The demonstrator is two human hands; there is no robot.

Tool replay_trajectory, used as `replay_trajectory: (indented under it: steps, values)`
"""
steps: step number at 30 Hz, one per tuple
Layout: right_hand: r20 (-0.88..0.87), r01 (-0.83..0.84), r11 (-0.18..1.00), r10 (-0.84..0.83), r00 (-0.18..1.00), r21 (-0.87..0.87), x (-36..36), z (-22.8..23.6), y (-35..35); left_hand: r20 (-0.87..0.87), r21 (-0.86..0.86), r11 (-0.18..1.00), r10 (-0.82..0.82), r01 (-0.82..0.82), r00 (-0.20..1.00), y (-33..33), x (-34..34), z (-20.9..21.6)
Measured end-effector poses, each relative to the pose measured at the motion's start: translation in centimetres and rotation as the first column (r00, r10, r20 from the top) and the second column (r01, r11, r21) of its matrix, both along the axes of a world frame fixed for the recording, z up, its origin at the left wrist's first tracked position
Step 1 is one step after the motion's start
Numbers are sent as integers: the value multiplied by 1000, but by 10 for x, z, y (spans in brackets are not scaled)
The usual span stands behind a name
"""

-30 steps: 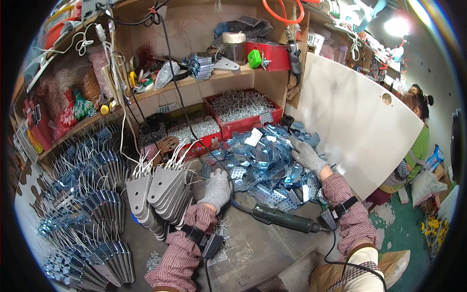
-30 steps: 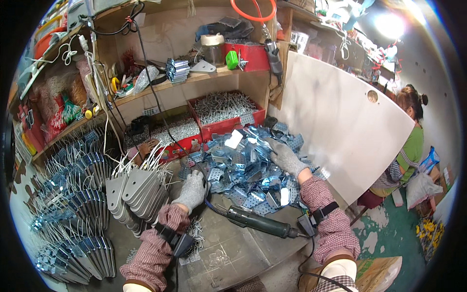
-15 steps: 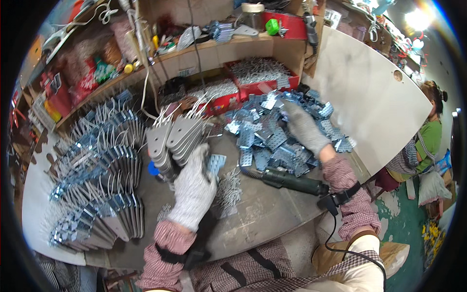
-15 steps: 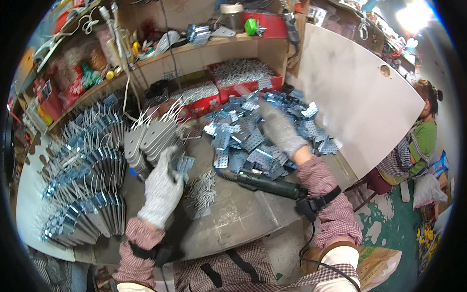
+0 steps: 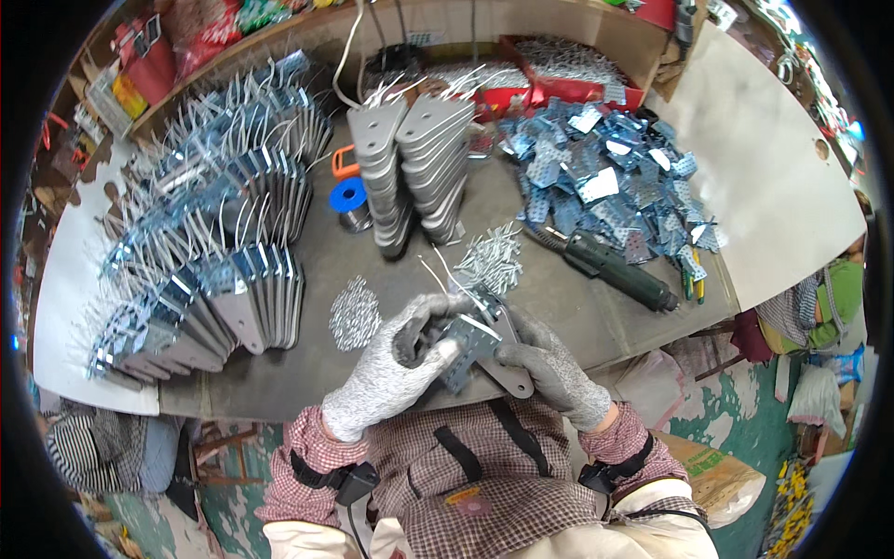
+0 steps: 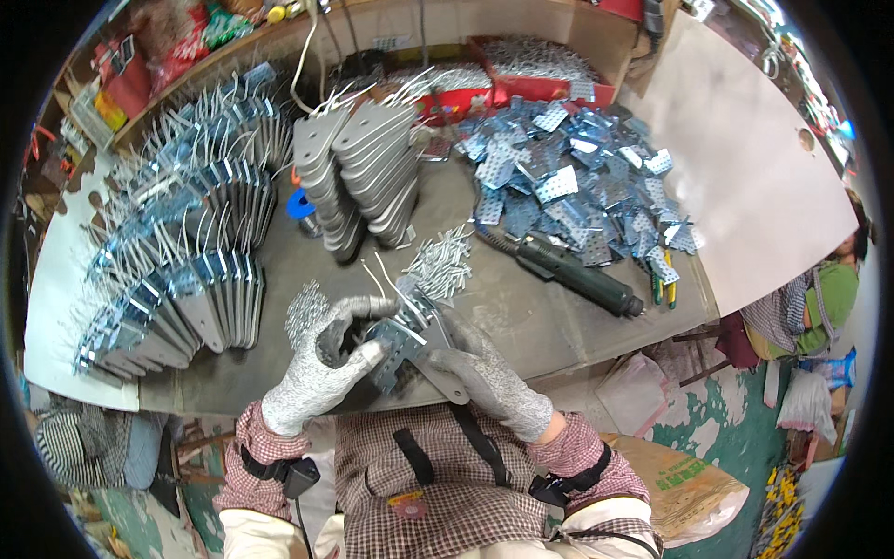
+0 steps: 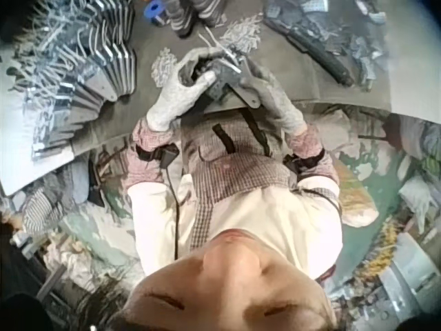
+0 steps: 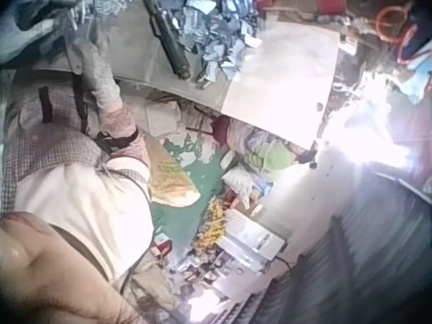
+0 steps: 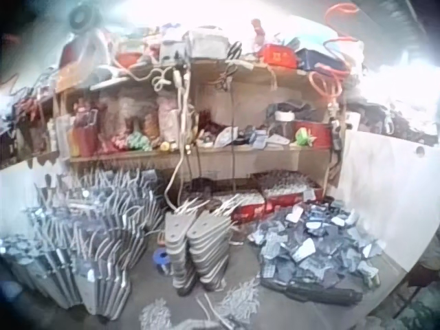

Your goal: Drilling or deburring holes in small metal plates using a handheld power tool on an assembly bench.

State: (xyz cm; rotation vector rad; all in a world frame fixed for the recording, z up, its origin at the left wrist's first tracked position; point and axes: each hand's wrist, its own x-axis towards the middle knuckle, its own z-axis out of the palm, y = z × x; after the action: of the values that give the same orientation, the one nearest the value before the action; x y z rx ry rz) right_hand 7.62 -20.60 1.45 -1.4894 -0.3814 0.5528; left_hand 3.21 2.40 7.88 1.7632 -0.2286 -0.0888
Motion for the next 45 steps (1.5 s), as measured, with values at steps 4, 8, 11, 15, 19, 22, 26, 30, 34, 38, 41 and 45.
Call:
replay_trajectory:
  steps: [4,8,11,15,19,22,26,30,34,38,41,45]
  values:
    - [-79,-84,993,90,993,81,-16,8,23,246,300,947,42,-118,968,10,-2,-15]
    - [-135,-166,985,170,976,42,-18,8,28,359,316,929,72,-194,931,22,-11,-19]
    - [-165,-180,980,193,967,88,-25,11,28,255,232,963,77,-138,964,26,-12,-22]
    - [-260,-158,981,182,948,110,-30,25,26,61,35,999,19,-21,998,30,-12,-24]
    - [-260,58,992,-28,965,111,-42,17,42,592,534,739,20,-411,806,13,-3,-42]
    - [-255,172,984,-176,951,-38,-52,12,51,587,624,621,27,-474,809,-3,-6,-58]
    - [-36,214,972,-218,975,-94,-56,1,68,442,510,789,101,-342,891,-18,-33,-73]
    - [239,-127,922,224,945,-365,-29,23,37,279,402,862,207,-310,938,-5,-54,-96]
    - [745,642,679,-210,634,-355,33,25,-44,451,468,791,171,-395,876,-10,-49,-87]
    - [839,789,295,97,536,-538,61,6,-128,470,438,805,174,-400,865,-15,-45,-91]
    - [824,762,315,234,516,-566,75,-3,-139,437,442,792,219,-420,872,-14,-46,-90]
    - [708,637,388,64,703,-667,79,14,-143,460,419,794,233,-440,857,-18,-46,-94]
